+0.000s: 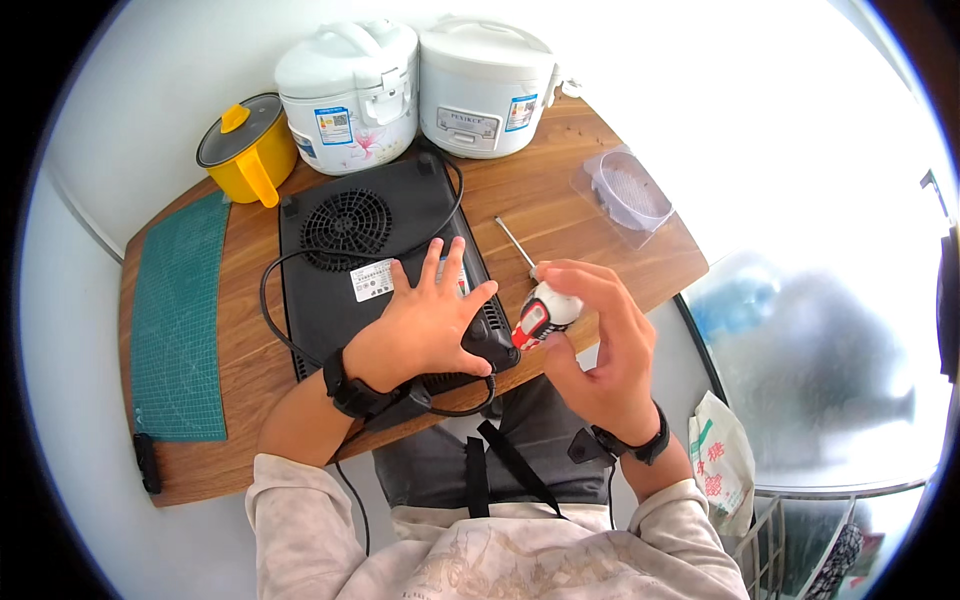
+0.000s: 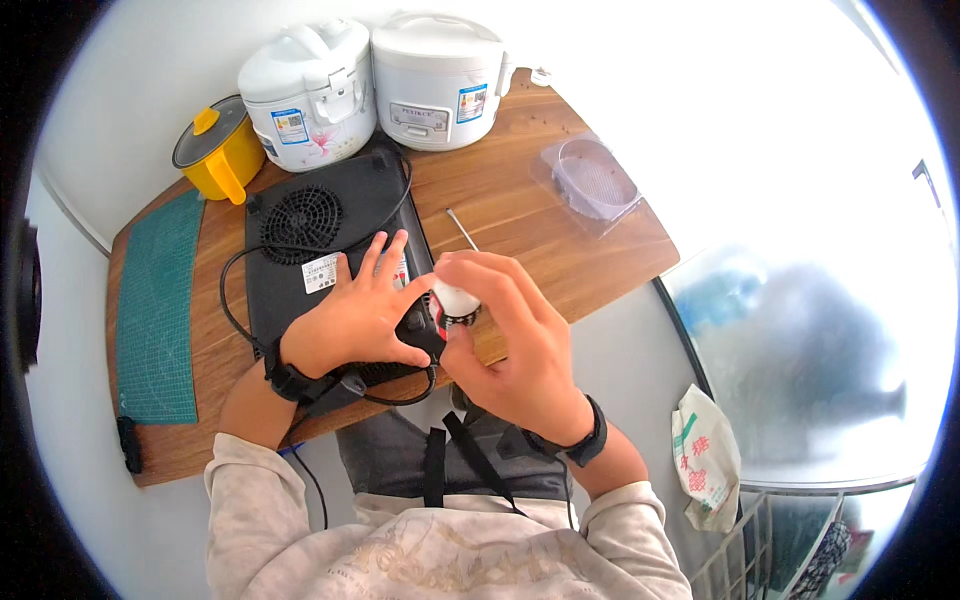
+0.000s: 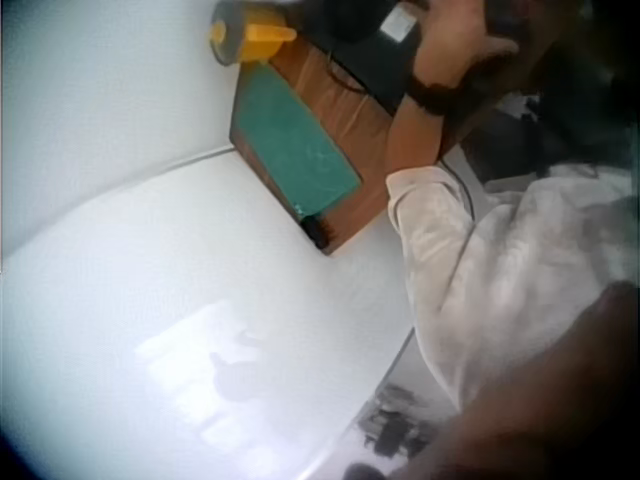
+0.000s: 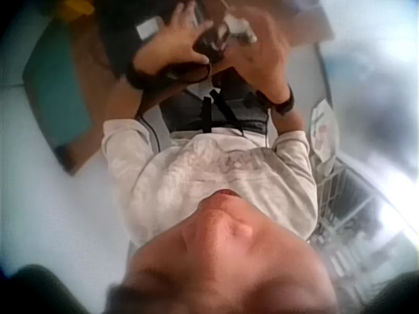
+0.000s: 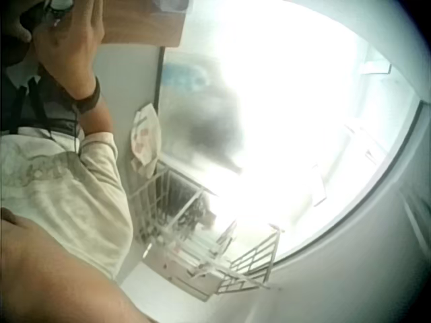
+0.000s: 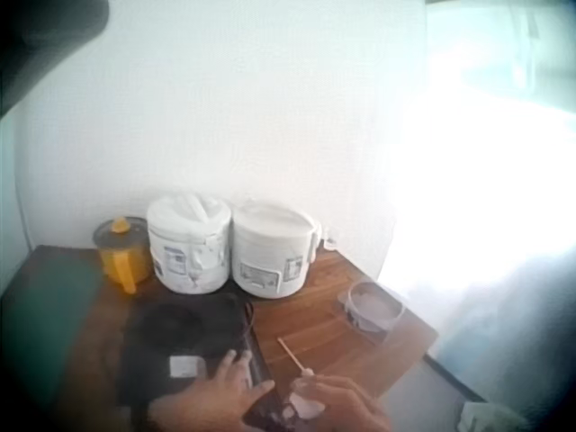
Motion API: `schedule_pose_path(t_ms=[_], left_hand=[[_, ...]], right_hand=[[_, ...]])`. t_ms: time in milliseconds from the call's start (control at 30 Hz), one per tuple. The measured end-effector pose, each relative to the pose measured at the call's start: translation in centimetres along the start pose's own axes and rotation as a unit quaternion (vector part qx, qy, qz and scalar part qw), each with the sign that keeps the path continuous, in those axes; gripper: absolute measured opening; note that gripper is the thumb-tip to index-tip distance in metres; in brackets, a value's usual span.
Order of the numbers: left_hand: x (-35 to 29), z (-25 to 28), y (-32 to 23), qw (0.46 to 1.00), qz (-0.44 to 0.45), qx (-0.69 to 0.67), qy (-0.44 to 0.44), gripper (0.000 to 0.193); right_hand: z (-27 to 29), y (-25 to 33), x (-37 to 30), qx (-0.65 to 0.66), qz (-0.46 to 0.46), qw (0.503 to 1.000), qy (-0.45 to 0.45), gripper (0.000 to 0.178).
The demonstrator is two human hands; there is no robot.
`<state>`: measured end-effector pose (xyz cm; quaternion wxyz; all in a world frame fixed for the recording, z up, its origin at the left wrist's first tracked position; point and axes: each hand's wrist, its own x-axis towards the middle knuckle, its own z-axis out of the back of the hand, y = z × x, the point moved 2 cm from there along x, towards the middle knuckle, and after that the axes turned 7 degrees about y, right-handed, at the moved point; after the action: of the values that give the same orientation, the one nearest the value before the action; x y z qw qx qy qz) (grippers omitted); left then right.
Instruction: The person assembles a yellow electric pot by screwing a knob onto its glass lid, then attaching the lid to the pot. They then move to a black appliance, unscrew its bottom cover, and reattach it.
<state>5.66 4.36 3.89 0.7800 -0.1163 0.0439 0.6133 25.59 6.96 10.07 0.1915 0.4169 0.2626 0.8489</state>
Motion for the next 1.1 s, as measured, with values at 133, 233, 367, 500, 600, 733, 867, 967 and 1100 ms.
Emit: schedule_pose_path(t_ms=[133,233,367,500,600,733,867,967,1100], left_hand=[[-0.1,-0.1,0.0,1.0,0.001,0.007,-0.004,0.104],[0.0,0.2,0.0,1.0,0.002,0.003,0.013,0.103],[-0.2,0.6,-0.2,1.0,0.005,-0.004,0.025,0.102],[-0.2,0.2,0.0,1.0,0.002,0.011,0.007,0.102],[-0.1,0.1,0.0,1.0,0.001,0.01,0.007,0.102],[-0.1,0.2,0.0,1.0,0.002,0.003,0.008,0.102],[-0.2,0.4,-0.1,1.0,0.0,-0.002,0.011,0.101],[-0.2,0.5,-0.2,1.0,0.003,-0.003,0.013,0.101],[-0.2,0.5,-0.1,1.0,0.004,-0.003,0.019,0.102]], right_hand=[[0.0,0.8,0.6,-0.02,0.012,1.0,0.002,0.051],[-0.6,-0.2,-0.4,0.045,-0.039,0.998,-0.005,0.052],[-0.7,-0.2,-0.3,0.069,-0.031,0.997,-0.018,0.06],[-0.8,-0.5,-0.5,-0.002,-0.046,0.999,0.015,0.058],[-0.9,-0.7,-0.5,0.049,-0.063,0.997,0.022,0.058],[-1.0,-0.5,-0.2,0.131,-0.085,0.988,-0.01,0.06],[-0.7,-0.7,-0.3,0.119,-0.08,0.99,-0.012,0.06],[-0.3,-0.6,0.0,0.055,-0.065,0.996,-0.025,0.06],[0.0,-0.3,0.3,0.003,-0.056,0.998,-0.034,0.061]])
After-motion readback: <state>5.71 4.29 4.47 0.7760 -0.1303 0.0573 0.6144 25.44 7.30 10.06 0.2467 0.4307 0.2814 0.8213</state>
